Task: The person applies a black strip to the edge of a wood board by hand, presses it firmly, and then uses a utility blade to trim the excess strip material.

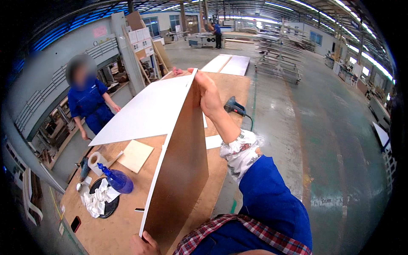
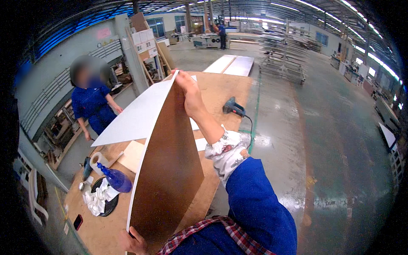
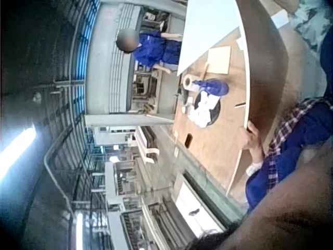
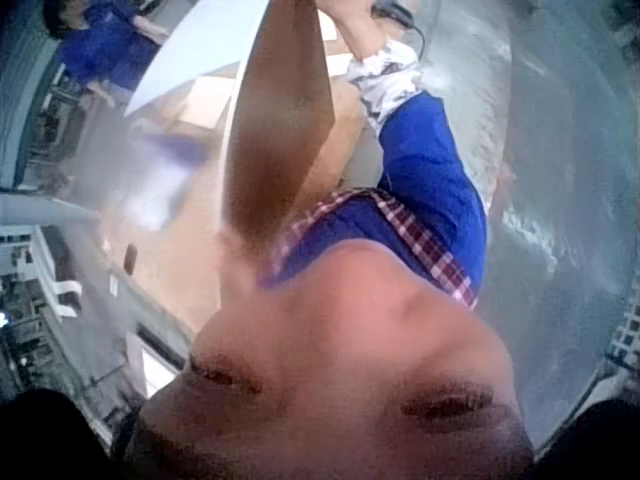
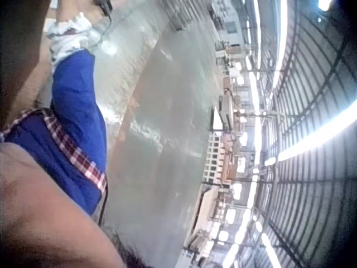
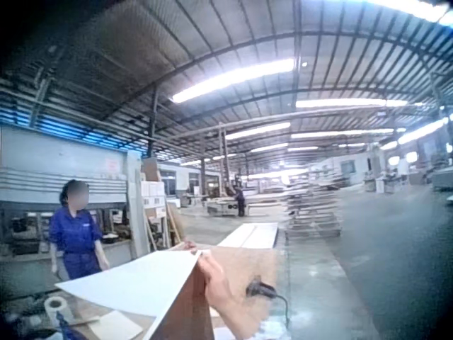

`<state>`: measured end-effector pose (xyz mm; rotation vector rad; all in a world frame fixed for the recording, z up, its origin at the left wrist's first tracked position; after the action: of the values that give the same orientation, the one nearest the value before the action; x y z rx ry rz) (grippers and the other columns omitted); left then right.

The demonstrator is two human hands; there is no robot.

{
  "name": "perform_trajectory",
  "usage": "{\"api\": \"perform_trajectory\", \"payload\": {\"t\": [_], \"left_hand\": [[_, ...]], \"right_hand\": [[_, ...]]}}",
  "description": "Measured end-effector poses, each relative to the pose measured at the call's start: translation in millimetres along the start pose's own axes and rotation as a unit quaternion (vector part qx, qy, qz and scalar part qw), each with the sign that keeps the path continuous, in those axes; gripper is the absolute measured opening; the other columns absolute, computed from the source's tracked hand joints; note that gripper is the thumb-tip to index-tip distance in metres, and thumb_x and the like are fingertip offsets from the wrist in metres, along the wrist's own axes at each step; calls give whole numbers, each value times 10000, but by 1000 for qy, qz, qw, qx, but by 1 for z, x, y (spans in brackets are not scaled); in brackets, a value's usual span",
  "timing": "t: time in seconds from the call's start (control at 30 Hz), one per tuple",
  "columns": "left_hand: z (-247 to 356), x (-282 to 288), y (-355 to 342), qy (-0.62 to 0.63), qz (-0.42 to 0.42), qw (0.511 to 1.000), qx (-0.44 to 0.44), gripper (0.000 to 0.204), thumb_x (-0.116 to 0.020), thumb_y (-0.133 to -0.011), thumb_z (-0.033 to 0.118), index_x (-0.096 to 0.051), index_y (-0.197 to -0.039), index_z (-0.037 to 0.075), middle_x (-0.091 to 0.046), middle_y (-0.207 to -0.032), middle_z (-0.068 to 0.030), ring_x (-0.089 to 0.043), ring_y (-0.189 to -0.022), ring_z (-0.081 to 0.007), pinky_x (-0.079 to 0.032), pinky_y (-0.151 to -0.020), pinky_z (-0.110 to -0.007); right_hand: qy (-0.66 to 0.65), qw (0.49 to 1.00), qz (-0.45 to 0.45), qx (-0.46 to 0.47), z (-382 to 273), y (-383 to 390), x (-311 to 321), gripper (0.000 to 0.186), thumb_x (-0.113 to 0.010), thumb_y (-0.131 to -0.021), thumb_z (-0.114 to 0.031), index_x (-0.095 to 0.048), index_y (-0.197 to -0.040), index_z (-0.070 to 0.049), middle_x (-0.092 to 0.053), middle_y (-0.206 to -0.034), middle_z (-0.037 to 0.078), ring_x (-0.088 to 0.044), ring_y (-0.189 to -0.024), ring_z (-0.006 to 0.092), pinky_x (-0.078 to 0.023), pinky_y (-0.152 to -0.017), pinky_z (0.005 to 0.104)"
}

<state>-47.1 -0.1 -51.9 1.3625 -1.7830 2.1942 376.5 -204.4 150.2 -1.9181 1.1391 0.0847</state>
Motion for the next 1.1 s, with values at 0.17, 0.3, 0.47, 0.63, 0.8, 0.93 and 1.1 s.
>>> {"api": "perform_trajectory", "payload": {"t": [0.17,0.3,0.47,0.63,0.8,0.93,1.1], "left_hand": [[-8,-7,1,22,-38,998,46,381,-547,-905,412,-575,-711,85,-528,-594,-128,-534,-519,-314,-407,-462,-415],[-5,-2,-6,97,2,994,40,376,-520,-938,306,-477,-684,33,-445,-595,-155,-473,-533,-364,-335,-488,-437],[0,3,-10,100,28,993,47,403,-498,-935,364,-457,-683,52,-438,-592,-141,-471,-532,-358,-331,-479,-434],[1,2,-16,110,33,992,57,381,-488,-945,283,-450,-657,35,-423,-584,-161,-456,-529,-361,-313,-484,-436],[2,6,-15,118,38,990,67,381,-466,-949,270,-445,-654,30,-405,-587,-162,-437,-530,-354,-302,-488,-435],[-2,6,-12,105,50,991,62,388,-479,-942,355,-500,-700,52,-451,-604,-139,-478,-541,-358,-343,-489,-429],[-10,-1,-5,106,42,991,74,373,-462,-952,314,-492,-704,38,-441,-618,-156,-461,-546,-356,-330,-495,-423]], "right_hand": [[-32,998,-41,-26,6,-4,-1,180,-590,-922,-186,-608,-1034,-47,-567,-909,-44,-499,-830,31,-391,-762,190],[-25,999,-17,-20,9,-13,-2,191,-588,-940,-268,-613,-862,-95,-546,-757,-80,-477,-695,5,-380,-630,178],[-57,996,-63,-42,6,-21,-3,269,-543,-961,-314,-619,-939,-57,-611,-793,-10,-537,-706,43,-432,-642,201],[-145,977,-157,-16,-2,-24,0,293,-505,-975,-215,-565,-1170,-5,-665,-1000,97,-624,-810,119,-500,-769,242],[-219,942,-239,-83,2,-31,4,266,-555,-938,-114,-573,-1183,-12,-650,-1108,145,-648,-914,134,-529,-806,254],[-232,938,-247,-72,9,-32,9,255,-583,-920,-98,-592,-1160,-12,-661,-1082,153,-658,-898,142,-543,-784,260],[-157,966,-204,-4,15,-34,16,251,-618,-900,-92,-604,-1132,1,-678,-1021,156,-663,-858,138,-549,-746,256]]}}
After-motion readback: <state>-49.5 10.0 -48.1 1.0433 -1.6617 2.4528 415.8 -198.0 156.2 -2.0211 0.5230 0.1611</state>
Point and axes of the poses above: each hand's wrist, its own y-axis away from the middle knuckle, its own x-axis out of the back of the hand, z = x × y, the point moved 4 cm from there along -y, towards the middle knuckle
